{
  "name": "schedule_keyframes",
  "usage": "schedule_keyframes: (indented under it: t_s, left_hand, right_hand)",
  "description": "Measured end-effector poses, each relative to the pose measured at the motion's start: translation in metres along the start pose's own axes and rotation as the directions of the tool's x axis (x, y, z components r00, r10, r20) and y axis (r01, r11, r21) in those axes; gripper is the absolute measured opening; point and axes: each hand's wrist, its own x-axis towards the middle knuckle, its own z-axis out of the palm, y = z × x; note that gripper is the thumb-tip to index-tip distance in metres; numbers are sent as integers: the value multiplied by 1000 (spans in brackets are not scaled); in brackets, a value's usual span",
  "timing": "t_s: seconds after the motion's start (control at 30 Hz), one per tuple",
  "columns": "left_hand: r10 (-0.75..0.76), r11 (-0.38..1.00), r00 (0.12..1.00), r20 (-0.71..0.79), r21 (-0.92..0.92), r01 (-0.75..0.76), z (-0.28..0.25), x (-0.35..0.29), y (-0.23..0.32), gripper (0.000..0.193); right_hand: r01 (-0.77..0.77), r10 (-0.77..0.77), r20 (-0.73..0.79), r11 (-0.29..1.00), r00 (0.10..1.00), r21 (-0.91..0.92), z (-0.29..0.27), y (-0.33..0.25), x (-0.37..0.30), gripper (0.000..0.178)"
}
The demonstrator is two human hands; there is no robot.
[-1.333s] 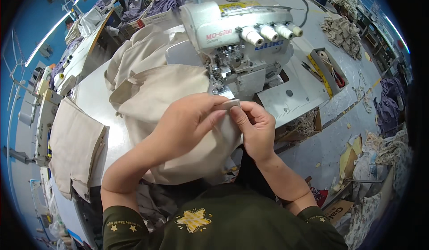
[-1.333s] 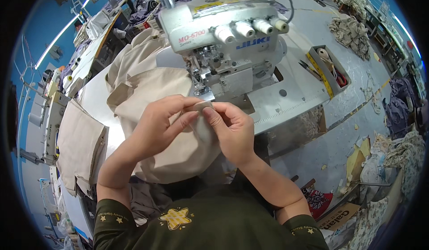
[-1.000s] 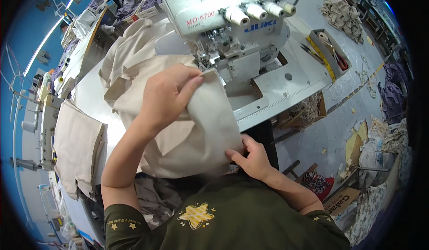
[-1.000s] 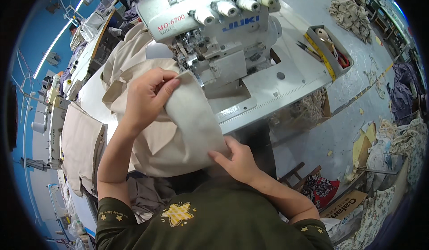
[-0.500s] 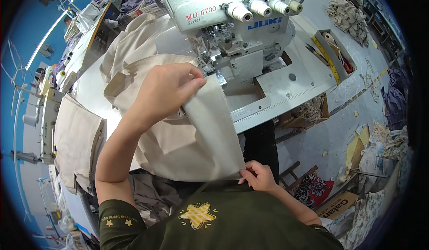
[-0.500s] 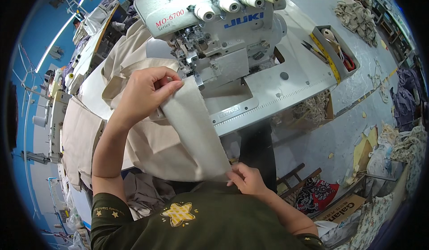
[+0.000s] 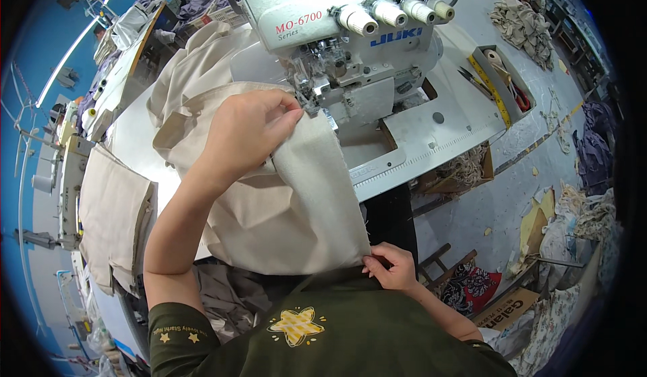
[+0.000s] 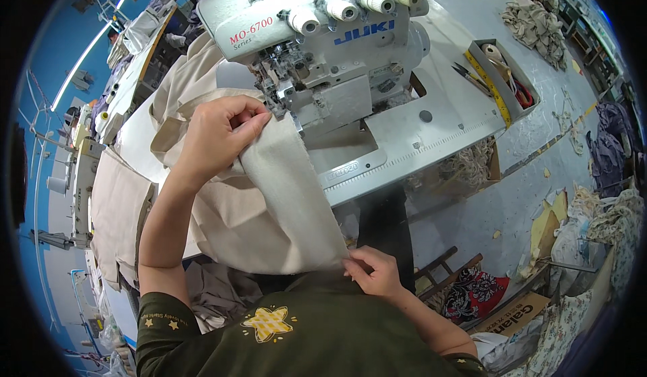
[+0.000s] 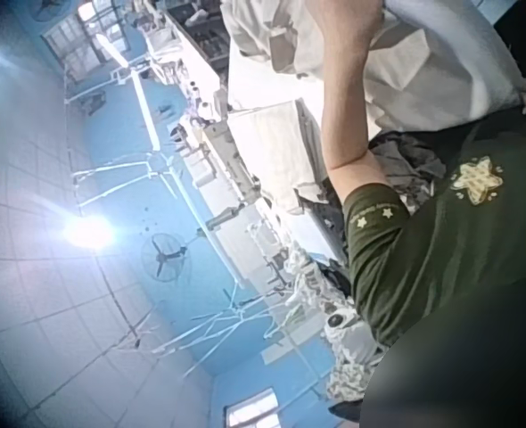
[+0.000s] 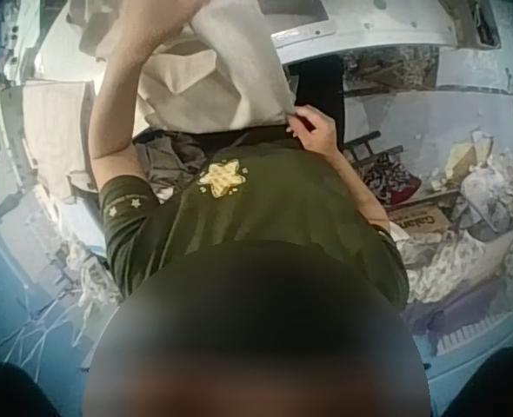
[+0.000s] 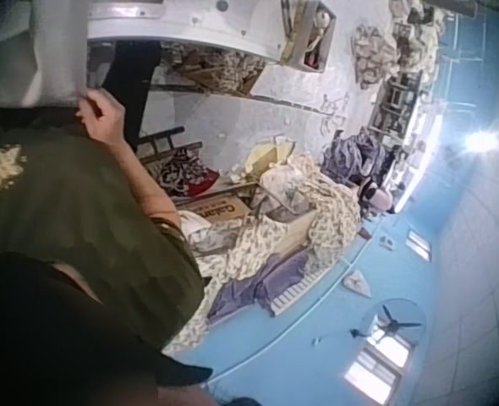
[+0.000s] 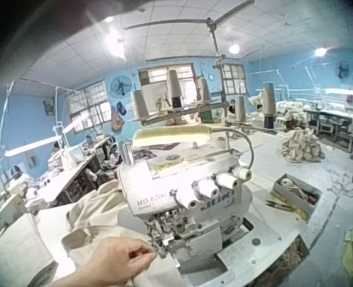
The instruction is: Sewing pieces of beige fabric together using an industrial overlock sewing machine.
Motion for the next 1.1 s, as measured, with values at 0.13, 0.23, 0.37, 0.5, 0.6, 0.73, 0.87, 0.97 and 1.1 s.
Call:
schedule_keyframes:
  t_s: [0.13, 0.23, 0.37, 0.5, 0.6, 0.73, 0.87, 0.97, 1.1]
  left_hand:
    - [23, 1000, 1000, -2, -6, -23, 0, 0, -2, 14]
    - [4, 998, 999, 40, -70, -2, -2, 1, -4, 13]
    - [-82, 992, 995, 64, -96, 88, -3, 2, -5, 18]
    - [-28, 997, 1000, 14, -70, 29, -2, 7, -10, 17]
    - [-6, 997, 1000, 21, -77, 7, -5, 14, -14, 13]
    - [-16, 998, 1000, 6, -60, 16, -6, 29, -32, 19]
    - [-24, 1000, 1000, -8, -7, 24, -12, 50, -51, 21]
    - [-145, 989, 989, 2, 40, 144, -16, 66, -73, 21]
    - [200, 972, 974, -102, 145, -184, -14, 90, -123, 22]
  right_hand:
    - [39, -42, -26, 993, 999, -111, 0, 0, -7, 8]
    - [111, -121, -187, 992, 975, -61, 3, 5, -12, 14]
    - [351, -362, -11, 911, 932, -216, -5, 5, -1, 23]
    - [367, -376, 3, 903, 926, -224, -5, 2, 5, 24]
    - [371, -376, 21, 903, 927, -218, -6, 1, 12, 24]
    - [391, -397, 25, 888, 917, -244, -6, -11, 30, 23]
    - [374, -378, 17, 908, 926, -188, -3, -32, 53, 19]
    - [359, -357, 45, 914, 933, -190, -2, -46, 72, 16]
    - [368, -367, 42, 910, 929, -189, 1, -61, 93, 15]
